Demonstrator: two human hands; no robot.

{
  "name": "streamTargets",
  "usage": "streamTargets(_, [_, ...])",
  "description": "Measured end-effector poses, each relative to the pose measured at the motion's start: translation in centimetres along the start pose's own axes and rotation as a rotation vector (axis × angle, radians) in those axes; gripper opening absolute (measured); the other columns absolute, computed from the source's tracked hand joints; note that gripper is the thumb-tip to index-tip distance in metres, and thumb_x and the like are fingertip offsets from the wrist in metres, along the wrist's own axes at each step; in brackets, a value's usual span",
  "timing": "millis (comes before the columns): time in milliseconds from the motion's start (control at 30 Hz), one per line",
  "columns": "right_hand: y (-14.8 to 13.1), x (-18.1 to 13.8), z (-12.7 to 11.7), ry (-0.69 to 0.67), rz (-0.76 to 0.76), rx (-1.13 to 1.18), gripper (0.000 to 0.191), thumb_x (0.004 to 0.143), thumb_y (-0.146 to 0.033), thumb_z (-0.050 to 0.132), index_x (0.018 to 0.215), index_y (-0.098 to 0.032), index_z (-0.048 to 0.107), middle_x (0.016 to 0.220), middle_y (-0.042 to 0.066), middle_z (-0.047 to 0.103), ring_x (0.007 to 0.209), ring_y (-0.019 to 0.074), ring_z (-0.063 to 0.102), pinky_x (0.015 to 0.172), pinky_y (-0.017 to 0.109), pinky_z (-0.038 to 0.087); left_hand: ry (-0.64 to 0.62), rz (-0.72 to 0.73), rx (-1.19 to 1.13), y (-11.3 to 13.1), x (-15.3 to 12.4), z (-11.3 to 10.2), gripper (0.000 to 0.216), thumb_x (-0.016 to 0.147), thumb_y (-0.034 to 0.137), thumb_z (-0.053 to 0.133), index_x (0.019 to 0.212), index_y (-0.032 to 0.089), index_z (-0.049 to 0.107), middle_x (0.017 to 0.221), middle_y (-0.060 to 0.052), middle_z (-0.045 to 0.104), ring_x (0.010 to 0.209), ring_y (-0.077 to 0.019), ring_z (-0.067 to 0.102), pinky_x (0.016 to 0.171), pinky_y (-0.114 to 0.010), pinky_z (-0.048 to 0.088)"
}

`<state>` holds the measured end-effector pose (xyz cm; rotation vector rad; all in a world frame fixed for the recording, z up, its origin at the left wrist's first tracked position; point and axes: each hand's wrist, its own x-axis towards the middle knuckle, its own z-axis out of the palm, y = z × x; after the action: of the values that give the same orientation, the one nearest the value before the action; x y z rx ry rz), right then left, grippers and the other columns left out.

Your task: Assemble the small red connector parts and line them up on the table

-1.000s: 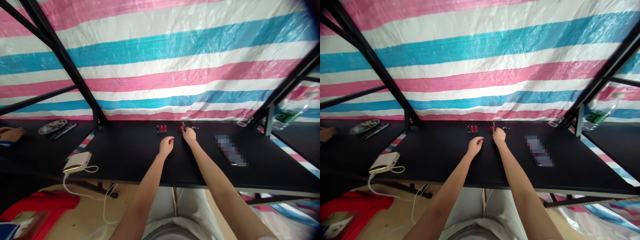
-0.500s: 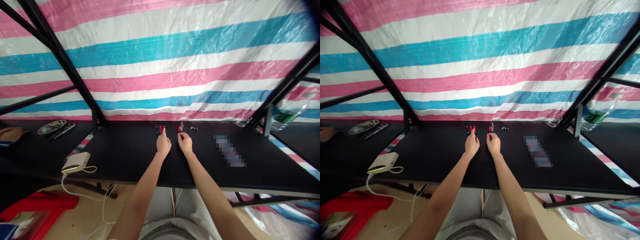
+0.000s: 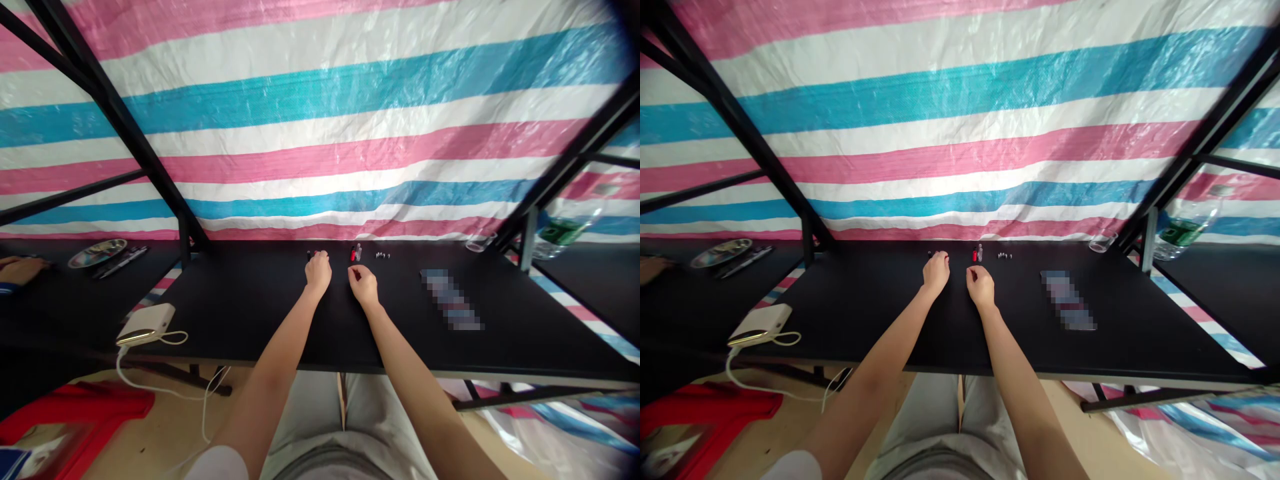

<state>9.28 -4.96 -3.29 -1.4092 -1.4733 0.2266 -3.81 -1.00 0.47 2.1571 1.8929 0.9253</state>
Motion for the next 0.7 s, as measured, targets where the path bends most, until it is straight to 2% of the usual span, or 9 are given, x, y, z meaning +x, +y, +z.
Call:
streamTargets(67, [0.0, 0.0, 0.0, -0.007, 0.002, -0.002, 0.025, 0.080, -0.033, 0.042, 0.079, -0.017, 0.061, 0.074, 0.005, 0.061, 0.067, 0.0155, 0.055, 0.066, 0.027, 0.043, 0.030, -0.021, -0.164, -0.3, -0.1, 0.3, 0.019, 0.083, 0.017, 0.041, 0.089, 0.017, 0.059, 0.088, -0.010, 0.063, 0.085, -0.0214, 0.059, 0.076, -0.032, 0.043])
streamTargets(133, [-0.1, 0.0, -0.1, -0.011, 0.001, 0.004, 0.025, 0.081, -0.034, 0.042, 0.079, -0.017, 0.061, 0.075, 0.005, 0.061, 0.067, 0.0156, 0.055, 0.066, 0.028, 0.043, 0.042, -0.075, -0.386, -0.5, -0.5, 0.9, 0.014, 0.081, 0.017, 0.045, 0.086, 0.017, 0.058, 0.082, -0.007, 0.064, 0.080, -0.0183, 0.060, 0.074, -0.030, 0.044])
streamTargets(233, [-0.2, 0.0, 0.0, -0.030, -0.012, 0.025, 0.027, 0.082, -0.037, 0.041, 0.078, -0.018, 0.060, 0.075, 0.005, 0.061, 0.067, 0.0156, 0.055, 0.066, 0.027, 0.043, 0.007, -0.199, -0.789, -0.6, -1.8, 1.8, 0.015, 0.083, 0.024, 0.044, 0.087, 0.015, 0.055, 0.075, -0.006, 0.063, 0.067, -0.0139, 0.059, 0.062, -0.026, 0.045])
streamTargets(300, [-0.3, 0.0, 0.0, -0.062, -0.031, 0.040, 0.030, 0.084, -0.039, 0.039, 0.078, -0.018, 0.059, 0.074, 0.005, 0.060, 0.067, 0.0156, 0.054, 0.065, 0.027, 0.043, 0.013, -0.245, -0.975, -0.6, -2.7, 2.1, 0.018, 0.082, 0.030, 0.046, 0.088, 0.014, 0.053, 0.075, -0.006, 0.063, 0.058, -0.0104, 0.056, 0.056, -0.023, 0.043])
streamTargets(433, [-0.5, -0.1, -0.1, -0.107, -0.022, 0.057, 0.035, 0.085, -0.045, 0.036, 0.080, -0.018, 0.058, 0.073, 0.005, 0.059, 0.067, 0.0155, 0.053, 0.064, 0.026, 0.041, 0.000, -0.264, -1.149, -0.2, -3.9, 1.6, 0.025, 0.078, 0.039, 0.053, 0.086, 0.014, 0.051, 0.074, -0.005, 0.063, 0.049, -0.0068, 0.051, 0.049, -0.019, 0.038])
streamTargets(567, [-0.7, -0.1, -0.3, -0.117, 0.045, 0.049, 0.039, 0.084, -0.050, 0.034, 0.080, -0.018, 0.057, 0.071, 0.003, 0.057, 0.064, 0.0144, 0.052, 0.061, 0.025, 0.040, -0.024, -0.276, -1.217, 0.2, -4.0, 1.0, 0.030, 0.075, 0.043, 0.056, 0.083, 0.014, 0.052, 0.072, -0.005, 0.063, 0.048, -0.0064, 0.050, 0.046, -0.019, 0.035])
streamTargets(700, [-0.8, -0.1, -0.3, -0.155, 0.046, 0.057, 0.042, 0.085, -0.051, 0.031, 0.072, -0.019, 0.054, 0.064, 0.001, 0.053, 0.058, 0.0125, 0.048, 0.057, 0.023, 0.037, -0.057, -0.266, -1.257, 0.3, -3.9, 0.9, 0.032, 0.073, 0.044, 0.058, 0.082, 0.014, 0.054, 0.072, -0.004, 0.062, 0.049, -0.0062, 0.050, 0.046, -0.019, 0.035])
